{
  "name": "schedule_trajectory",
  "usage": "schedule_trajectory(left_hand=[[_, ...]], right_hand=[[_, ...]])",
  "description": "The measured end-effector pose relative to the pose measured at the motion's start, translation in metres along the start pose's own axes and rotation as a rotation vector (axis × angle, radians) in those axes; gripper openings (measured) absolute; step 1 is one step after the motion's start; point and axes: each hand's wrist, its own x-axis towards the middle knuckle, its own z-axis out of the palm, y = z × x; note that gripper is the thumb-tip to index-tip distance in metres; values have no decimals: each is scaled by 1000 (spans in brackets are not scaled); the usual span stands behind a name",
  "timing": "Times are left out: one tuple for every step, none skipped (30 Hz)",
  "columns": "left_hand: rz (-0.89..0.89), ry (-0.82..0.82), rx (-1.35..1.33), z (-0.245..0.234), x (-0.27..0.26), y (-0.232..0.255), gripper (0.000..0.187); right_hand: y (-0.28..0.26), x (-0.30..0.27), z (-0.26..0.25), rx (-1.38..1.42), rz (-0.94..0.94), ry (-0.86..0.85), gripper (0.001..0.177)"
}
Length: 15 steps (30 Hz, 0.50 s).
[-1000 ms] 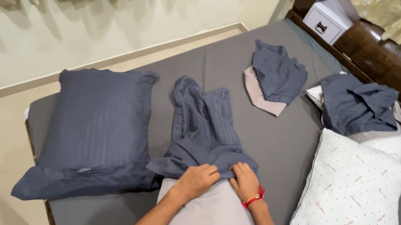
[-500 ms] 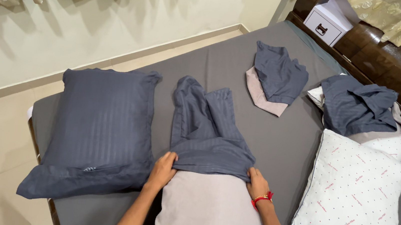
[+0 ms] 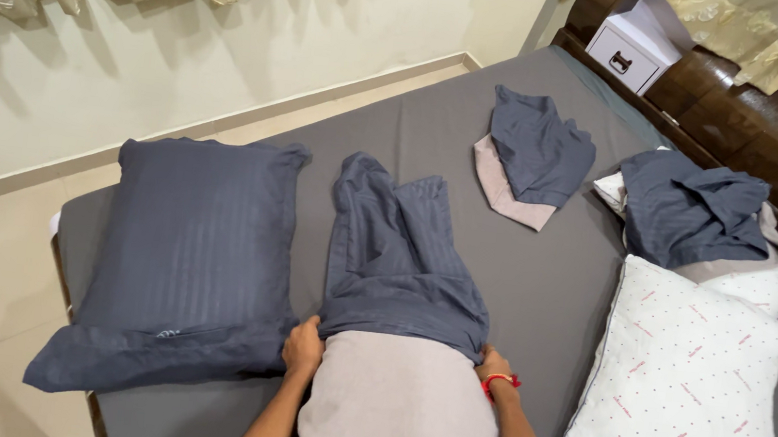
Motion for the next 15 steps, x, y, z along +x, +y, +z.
schedule_trajectory(left_hand=[[12, -25, 7, 1, -2, -2, 41], [23, -50, 14, 2, -5, -4, 44], [105, -39, 9, 0, -12, -9, 42], [139, -44, -7, -3, -20, -13, 43], [154, -64, -5, -9, -25, -14, 44], [135, -80, 10, -19, -31, -16, 46], [115, -101, 21, -30, -39, -15, 47], [107, -120, 44, -45, -48, -11, 49], [112, -129, 60, -59, -59, -4, 51], [121, -136, 79, -72, -69, 3, 53], [133, -134, 94, -82, -80, 11, 51], [163, -111, 78, -91, -92, 19, 50], [196, -86, 63, -99, -102, 27, 49], [230, -60, 48, -107, -111, 34, 48], [267, -11, 27, -116, -120, 39, 47]], right_hand=[[-1, -2, -1, -21, 4, -28, 66], [-2, -5, -3, -42, 8, -55, 68], [-5, -9, -1, -61, 8, -90, 69], [-2, -14, 1, -36, -24, -120, 72], [3, -16, 1, -8, -57, -146, 75], [6, -18, 1, 21, -91, -171, 79], [13, -21, 1, 105, -68, -225, 82], [23, -26, 2, 190, -46, -279, 85], [30, -32, 0, 271, -22, -332, 88], [36, -38, 1, 314, -6, -324, 89], [44, -45, 0, 355, 10, -315, 90], [50, -52, 0, 396, 27, -305, 91], [55, -56, -3, 377, -12, -284, 88], [62, -63, -6, 357, -51, -264, 86], [68, -69, -8, 339, -89, -243, 84]])
